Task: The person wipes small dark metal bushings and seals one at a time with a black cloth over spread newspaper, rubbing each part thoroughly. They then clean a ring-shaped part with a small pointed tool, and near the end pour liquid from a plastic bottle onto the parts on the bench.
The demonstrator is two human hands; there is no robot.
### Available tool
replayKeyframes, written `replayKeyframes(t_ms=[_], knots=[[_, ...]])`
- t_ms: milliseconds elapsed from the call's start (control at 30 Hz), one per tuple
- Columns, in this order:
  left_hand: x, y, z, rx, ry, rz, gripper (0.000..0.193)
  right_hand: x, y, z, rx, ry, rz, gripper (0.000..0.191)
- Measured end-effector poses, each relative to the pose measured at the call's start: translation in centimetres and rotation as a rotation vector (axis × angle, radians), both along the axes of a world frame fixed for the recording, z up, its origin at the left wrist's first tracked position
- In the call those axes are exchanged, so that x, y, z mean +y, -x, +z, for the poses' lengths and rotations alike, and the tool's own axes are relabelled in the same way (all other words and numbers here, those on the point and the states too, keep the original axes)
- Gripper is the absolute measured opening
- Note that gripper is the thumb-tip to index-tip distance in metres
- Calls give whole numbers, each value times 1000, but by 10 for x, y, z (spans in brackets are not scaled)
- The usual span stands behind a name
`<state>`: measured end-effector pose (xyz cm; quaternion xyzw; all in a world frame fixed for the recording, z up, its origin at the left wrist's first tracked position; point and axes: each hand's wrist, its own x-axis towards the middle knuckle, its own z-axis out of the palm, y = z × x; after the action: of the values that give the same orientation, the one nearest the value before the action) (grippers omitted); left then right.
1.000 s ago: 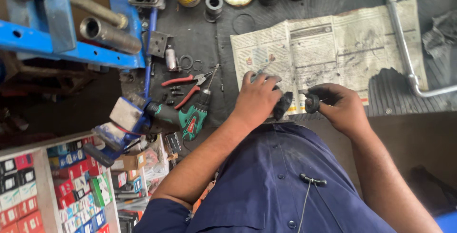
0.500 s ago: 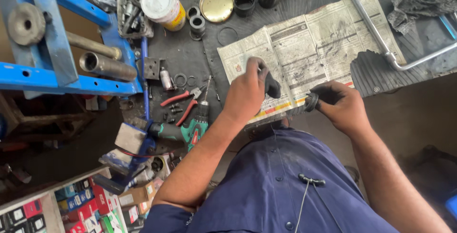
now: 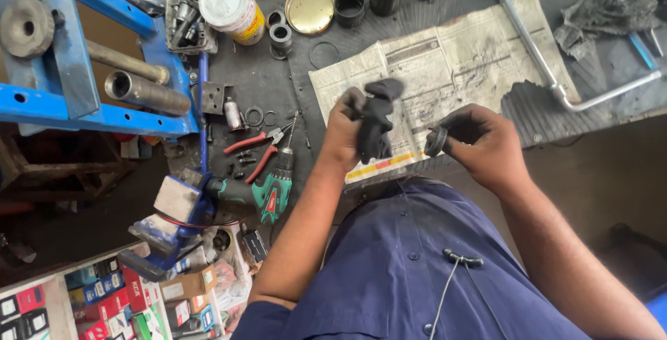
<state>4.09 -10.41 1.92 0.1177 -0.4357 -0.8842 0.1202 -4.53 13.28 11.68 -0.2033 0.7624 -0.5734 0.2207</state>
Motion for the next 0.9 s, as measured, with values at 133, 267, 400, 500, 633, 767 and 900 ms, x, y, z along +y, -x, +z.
replayKeyframes(t_ms=[133,267,400,500,633,767,900], knots=[[7,11,-5,41,764,59,28,1,24,3,97,-70,35,15],[28,20,15,62,733,-38,39,1,51,-5,94,-114,66,17],[66,30,33,29,1045,125,36,-6,74,-22,107,-137,96,18],[85,34,41,-127,1013,215,35,-6,79,-28,74,-195,104,20],[88,32,52,-221,997,290,31,3,81,-24,336,-30,214,28],[85,28,60,-166,872,350,33,2,87,-35,115,251,402,53],[83,27,59,-207,925,374,33,3,91,-73,-389,188,641,25]])
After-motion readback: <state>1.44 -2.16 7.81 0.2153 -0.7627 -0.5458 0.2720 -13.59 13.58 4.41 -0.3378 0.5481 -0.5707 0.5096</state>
